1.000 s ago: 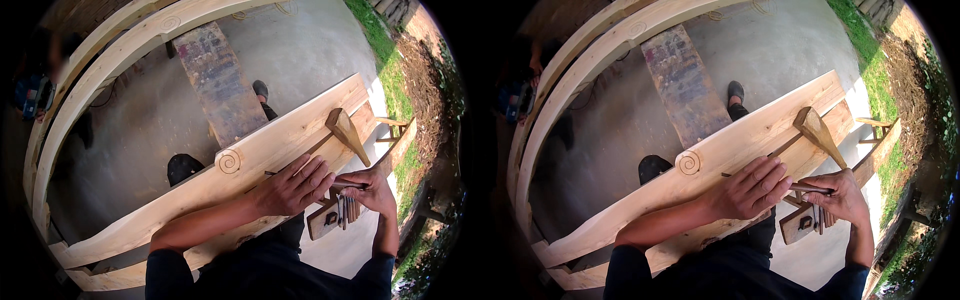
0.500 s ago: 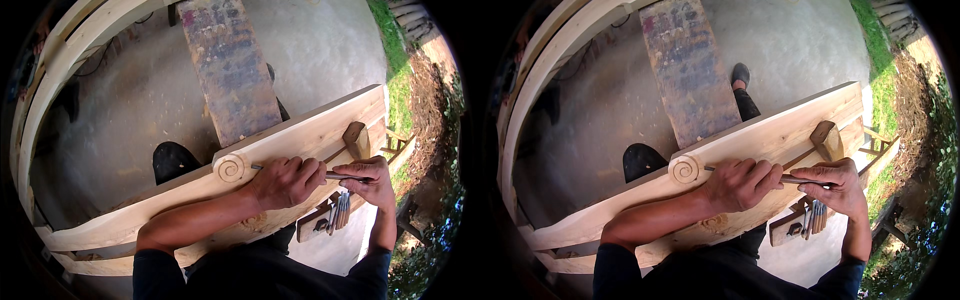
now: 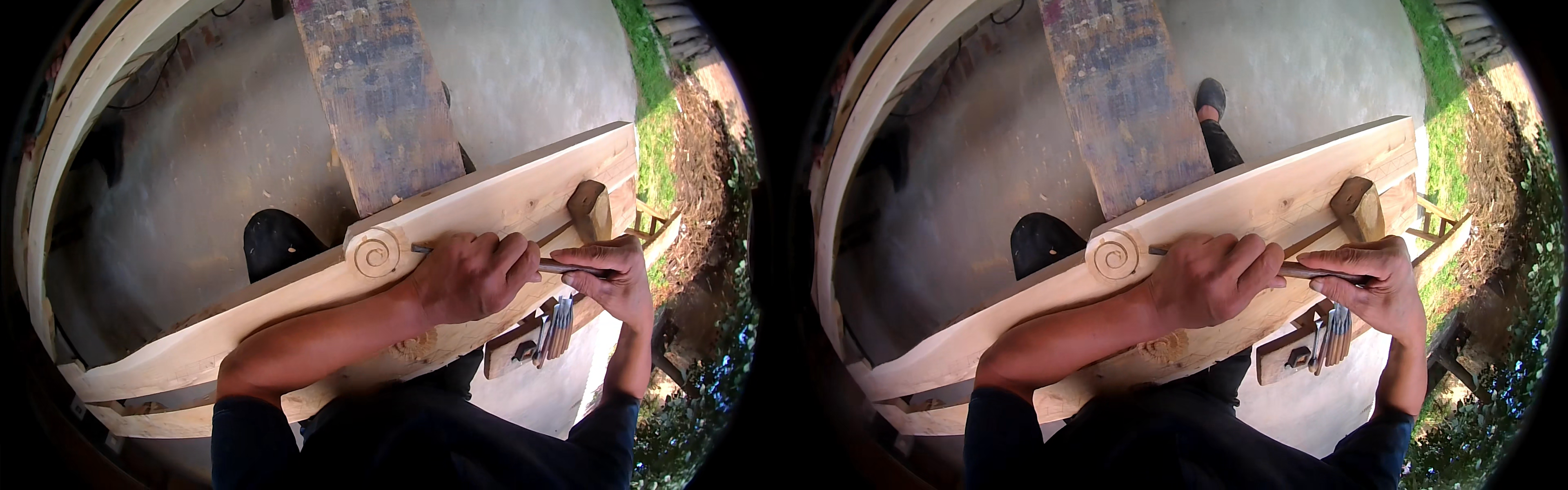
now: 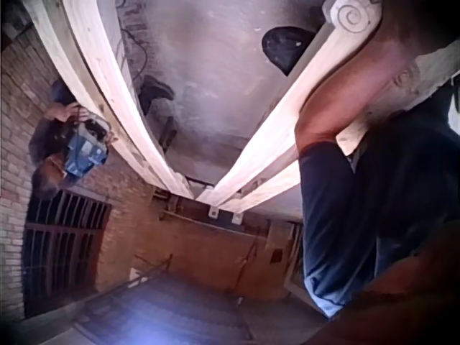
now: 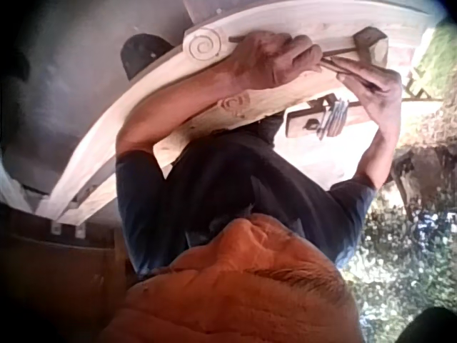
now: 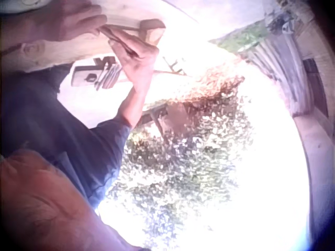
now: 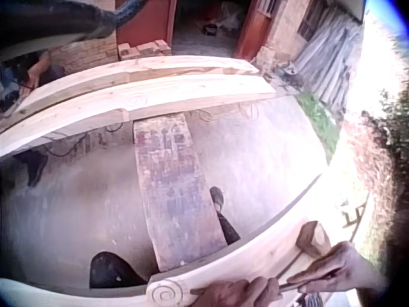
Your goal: The person carves decorative spiral patterns into a wooden plank using a chisel and a wooden mallet. They switch between different chisels from a set on a nearby bench and use their hands to guide the tools along the pre-drawn lines on the wood.
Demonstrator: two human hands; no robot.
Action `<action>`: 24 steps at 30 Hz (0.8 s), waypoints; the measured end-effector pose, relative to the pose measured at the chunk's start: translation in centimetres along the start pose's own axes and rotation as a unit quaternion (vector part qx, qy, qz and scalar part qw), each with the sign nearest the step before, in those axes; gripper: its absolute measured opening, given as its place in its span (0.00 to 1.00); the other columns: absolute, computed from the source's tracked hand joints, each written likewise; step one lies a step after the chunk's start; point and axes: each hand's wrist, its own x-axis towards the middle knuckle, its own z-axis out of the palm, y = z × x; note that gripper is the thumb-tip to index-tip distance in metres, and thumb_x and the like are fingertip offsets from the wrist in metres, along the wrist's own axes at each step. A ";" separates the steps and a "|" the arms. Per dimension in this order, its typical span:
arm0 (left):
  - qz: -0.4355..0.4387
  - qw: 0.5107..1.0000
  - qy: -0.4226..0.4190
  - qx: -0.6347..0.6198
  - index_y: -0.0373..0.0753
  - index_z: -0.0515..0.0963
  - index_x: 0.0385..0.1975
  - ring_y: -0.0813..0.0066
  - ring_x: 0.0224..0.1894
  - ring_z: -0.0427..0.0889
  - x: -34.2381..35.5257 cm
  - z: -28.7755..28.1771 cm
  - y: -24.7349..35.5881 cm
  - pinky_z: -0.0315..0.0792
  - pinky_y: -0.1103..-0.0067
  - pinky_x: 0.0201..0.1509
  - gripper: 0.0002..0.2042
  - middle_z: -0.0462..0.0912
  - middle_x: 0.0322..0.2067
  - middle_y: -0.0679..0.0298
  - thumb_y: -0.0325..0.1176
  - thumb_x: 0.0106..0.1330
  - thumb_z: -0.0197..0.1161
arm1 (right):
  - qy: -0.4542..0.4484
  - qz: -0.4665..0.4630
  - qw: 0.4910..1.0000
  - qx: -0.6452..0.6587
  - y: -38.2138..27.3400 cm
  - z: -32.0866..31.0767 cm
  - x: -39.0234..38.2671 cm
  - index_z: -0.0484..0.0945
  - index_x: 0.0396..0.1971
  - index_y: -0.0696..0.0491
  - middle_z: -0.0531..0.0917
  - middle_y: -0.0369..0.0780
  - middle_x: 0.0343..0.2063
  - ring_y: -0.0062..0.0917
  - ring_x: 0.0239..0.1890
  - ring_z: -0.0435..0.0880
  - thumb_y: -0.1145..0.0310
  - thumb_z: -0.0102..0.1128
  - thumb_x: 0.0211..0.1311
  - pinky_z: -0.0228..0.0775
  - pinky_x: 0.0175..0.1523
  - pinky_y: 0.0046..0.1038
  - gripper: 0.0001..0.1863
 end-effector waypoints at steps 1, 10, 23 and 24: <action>-0.005 1.000 0.005 -0.015 0.36 0.80 0.42 0.77 0.23 0.76 0.0 0.2 -0.1 0.72 0.76 0.23 0.16 0.69 0.28 0.67 0.40 0.67 0.76 | -0.002 0.002 1.000 -0.010 -0.1 0.0 0.1 0.93 0.49 0.58 0.95 0.44 0.34 0.19 0.32 0.91 0.75 0.80 0.62 0.80 0.38 0.22 0.15; -0.011 0.998 0.025 -0.054 0.34 0.80 0.41 0.74 0.22 0.78 0.0 0.5 -0.2 0.74 0.74 0.23 0.17 0.71 0.29 0.65 0.38 0.64 0.78 | 0.007 0.004 1.000 0.008 -0.9 -0.2 0.3 0.93 0.50 0.58 0.93 0.41 0.31 0.16 0.30 0.87 0.77 0.79 0.62 0.76 0.36 0.21 0.16; -0.008 0.998 0.047 -0.036 0.36 0.81 0.40 0.76 0.22 0.77 -0.1 0.5 0.0 0.72 0.75 0.23 0.16 0.70 0.28 0.66 0.40 0.65 0.77 | 0.021 -0.049 0.997 -0.053 -1.5 0.2 0.0 0.93 0.50 0.59 0.95 0.45 0.39 0.24 0.38 0.93 0.77 0.79 0.61 0.83 0.43 0.24 0.16; -0.005 0.999 0.043 -0.032 0.37 0.81 0.40 0.77 0.22 0.77 -0.1 0.4 0.0 0.72 0.75 0.23 0.15 0.70 0.28 0.67 0.41 0.66 0.76 | 0.014 -0.048 0.998 -0.047 -1.6 0.1 0.0 0.93 0.50 0.59 0.95 0.46 0.39 0.25 0.38 0.94 0.77 0.79 0.61 0.83 0.44 0.24 0.16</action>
